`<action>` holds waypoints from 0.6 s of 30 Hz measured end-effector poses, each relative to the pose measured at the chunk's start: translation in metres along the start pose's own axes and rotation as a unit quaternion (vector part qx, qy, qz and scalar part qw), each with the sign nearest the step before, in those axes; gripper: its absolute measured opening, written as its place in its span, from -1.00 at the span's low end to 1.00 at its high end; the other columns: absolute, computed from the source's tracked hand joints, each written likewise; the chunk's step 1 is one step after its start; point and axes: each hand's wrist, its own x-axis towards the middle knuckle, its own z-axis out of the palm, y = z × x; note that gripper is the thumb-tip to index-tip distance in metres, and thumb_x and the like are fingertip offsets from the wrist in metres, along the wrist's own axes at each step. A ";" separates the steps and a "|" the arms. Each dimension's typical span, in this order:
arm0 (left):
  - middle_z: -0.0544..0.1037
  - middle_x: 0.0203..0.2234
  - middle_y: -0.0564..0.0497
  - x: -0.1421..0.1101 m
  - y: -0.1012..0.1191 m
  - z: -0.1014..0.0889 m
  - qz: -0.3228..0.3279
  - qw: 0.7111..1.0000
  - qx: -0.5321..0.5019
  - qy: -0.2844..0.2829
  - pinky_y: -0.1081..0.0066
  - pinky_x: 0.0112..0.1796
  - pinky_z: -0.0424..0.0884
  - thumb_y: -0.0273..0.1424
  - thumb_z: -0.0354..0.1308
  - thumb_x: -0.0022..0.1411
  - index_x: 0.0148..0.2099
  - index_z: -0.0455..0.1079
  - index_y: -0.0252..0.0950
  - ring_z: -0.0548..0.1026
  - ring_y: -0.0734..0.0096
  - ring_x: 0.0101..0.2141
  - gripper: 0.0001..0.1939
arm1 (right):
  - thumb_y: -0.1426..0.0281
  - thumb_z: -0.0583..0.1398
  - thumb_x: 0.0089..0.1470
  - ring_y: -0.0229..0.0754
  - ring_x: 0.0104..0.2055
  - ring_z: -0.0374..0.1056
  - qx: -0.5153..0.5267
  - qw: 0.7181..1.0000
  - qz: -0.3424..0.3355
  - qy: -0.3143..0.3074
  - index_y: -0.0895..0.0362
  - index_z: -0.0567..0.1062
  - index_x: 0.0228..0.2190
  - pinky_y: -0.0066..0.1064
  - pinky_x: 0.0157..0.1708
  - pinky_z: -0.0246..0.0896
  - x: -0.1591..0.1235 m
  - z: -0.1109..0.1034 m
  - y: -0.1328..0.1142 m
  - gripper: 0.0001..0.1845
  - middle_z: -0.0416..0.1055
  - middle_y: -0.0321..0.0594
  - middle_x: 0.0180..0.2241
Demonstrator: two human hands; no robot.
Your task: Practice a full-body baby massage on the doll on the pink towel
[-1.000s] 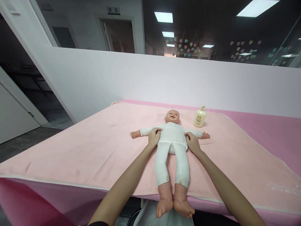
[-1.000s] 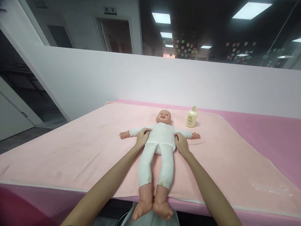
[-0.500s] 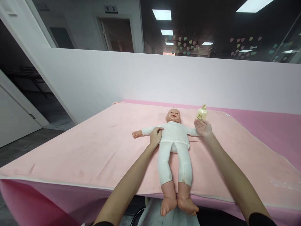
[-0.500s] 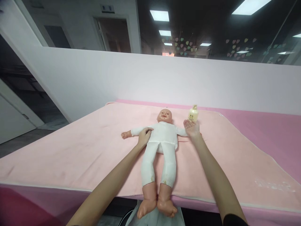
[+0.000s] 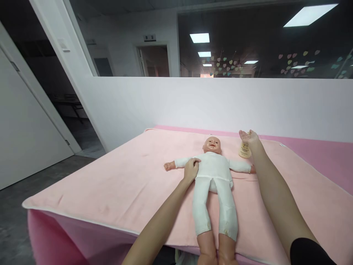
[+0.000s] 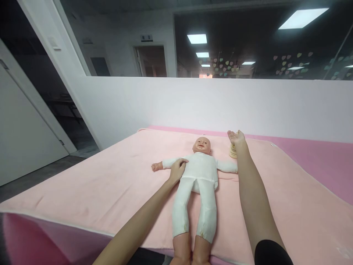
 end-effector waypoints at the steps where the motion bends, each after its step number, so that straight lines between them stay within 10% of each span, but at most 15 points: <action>1: 0.52 -0.34 -0.02 0.000 0.000 0.000 -0.001 1.000 0.001 -0.002 0.28 -0.14 0.34 -0.57 -0.08 0.07 -0.33 0.42 -0.29 0.45 0.32 -0.24 -0.75 | 0.35 -0.13 0.22 -0.33 -0.36 0.37 0.000 1.000 -0.003 0.007 0.24 0.27 -0.14 -0.55 -0.48 0.37 0.001 0.000 0.000 -0.69 0.32 -0.08 -0.25; 18: 0.51 -0.31 -0.03 0.000 0.004 -0.001 -0.004 1.000 0.005 -0.016 0.29 -0.11 0.32 -0.58 -0.10 0.09 -0.31 0.40 -0.29 0.43 0.31 -0.21 -0.74 | 0.55 -0.14 0.18 -0.33 -0.49 0.34 -0.140 0.983 -0.065 0.099 0.28 0.28 -0.23 -0.44 -0.43 0.42 -0.016 0.009 -0.007 -0.76 0.34 -0.24 -0.52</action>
